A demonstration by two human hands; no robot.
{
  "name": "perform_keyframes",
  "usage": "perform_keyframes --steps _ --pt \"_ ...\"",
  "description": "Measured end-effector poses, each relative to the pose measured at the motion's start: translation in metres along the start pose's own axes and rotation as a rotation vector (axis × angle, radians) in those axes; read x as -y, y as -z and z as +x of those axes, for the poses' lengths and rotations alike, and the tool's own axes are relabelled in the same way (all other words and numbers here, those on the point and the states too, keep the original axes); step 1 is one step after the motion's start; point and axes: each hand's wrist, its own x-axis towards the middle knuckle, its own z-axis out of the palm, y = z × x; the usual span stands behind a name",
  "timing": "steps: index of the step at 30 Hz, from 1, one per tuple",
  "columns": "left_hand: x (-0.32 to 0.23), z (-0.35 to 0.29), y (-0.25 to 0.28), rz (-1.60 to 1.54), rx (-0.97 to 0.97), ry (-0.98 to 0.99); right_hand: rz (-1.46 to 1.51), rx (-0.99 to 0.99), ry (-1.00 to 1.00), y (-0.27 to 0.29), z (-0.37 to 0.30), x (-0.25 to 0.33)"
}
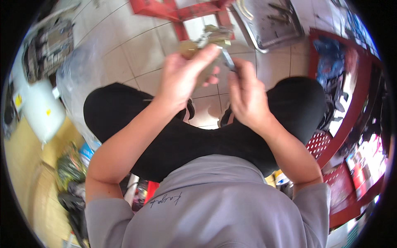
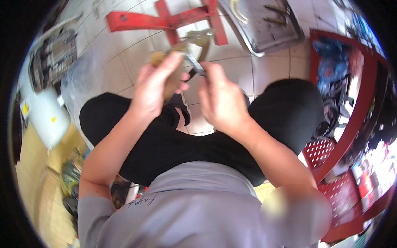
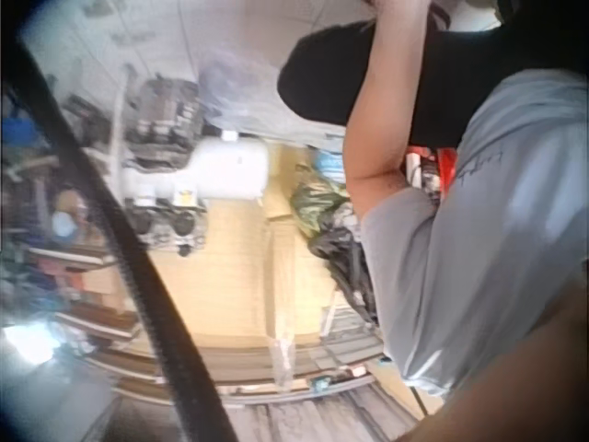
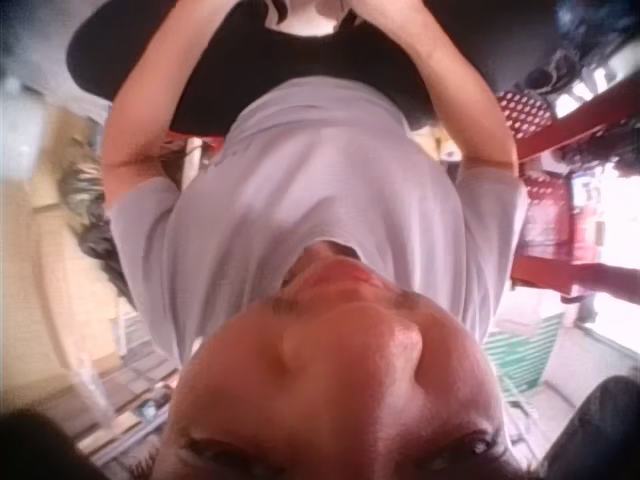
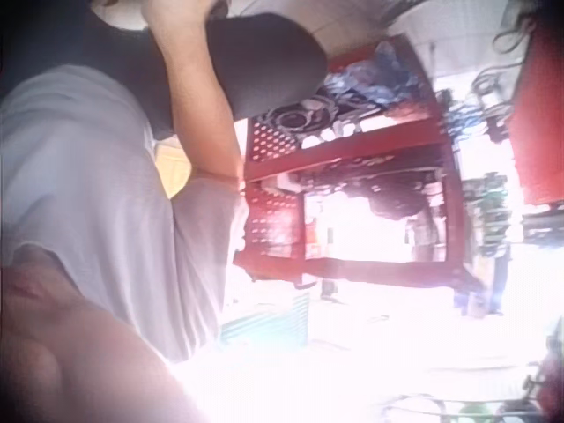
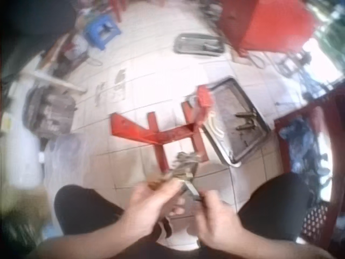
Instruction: The person sits on a red stool in a workshop and uses a wrench to tighten bolts on a gold-colored metal bracket. They rotate the bracket to access different fasteners and then place the assembled part onto a red metal stand on the floor.
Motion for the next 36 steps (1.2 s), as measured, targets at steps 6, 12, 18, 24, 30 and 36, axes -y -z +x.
perform_keyframes --steps 6,12,18,24,30,36 --pt "-0.005 -0.002 0.021 0.031 0.028 -0.008 0.1 -0.064 0.078 -0.023 -0.001 0.018" --pt "-0.008 -0.005 0.016 0.031 0.039 -0.016 -0.281 0.023 0.168 0.019 0.008 0.021" --pt "-0.005 -0.01 0.018 0.091 0.041 0.035 -0.555 0.152 0.606 0.075 0.051 0.028" --pt "-0.005 -0.009 0.022 0.012 0.037 -0.024 -0.473 0.518 0.51 0.103 0.088 0.068" --pt "-0.006 -0.006 0.021 -0.019 0.038 0.008 -0.533 0.218 0.552 0.076 0.065 0.038" --pt "-0.008 -0.008 0.028 0.018 0.078 -0.006 -0.749 0.075 0.234 0.051 0.031 0.049"
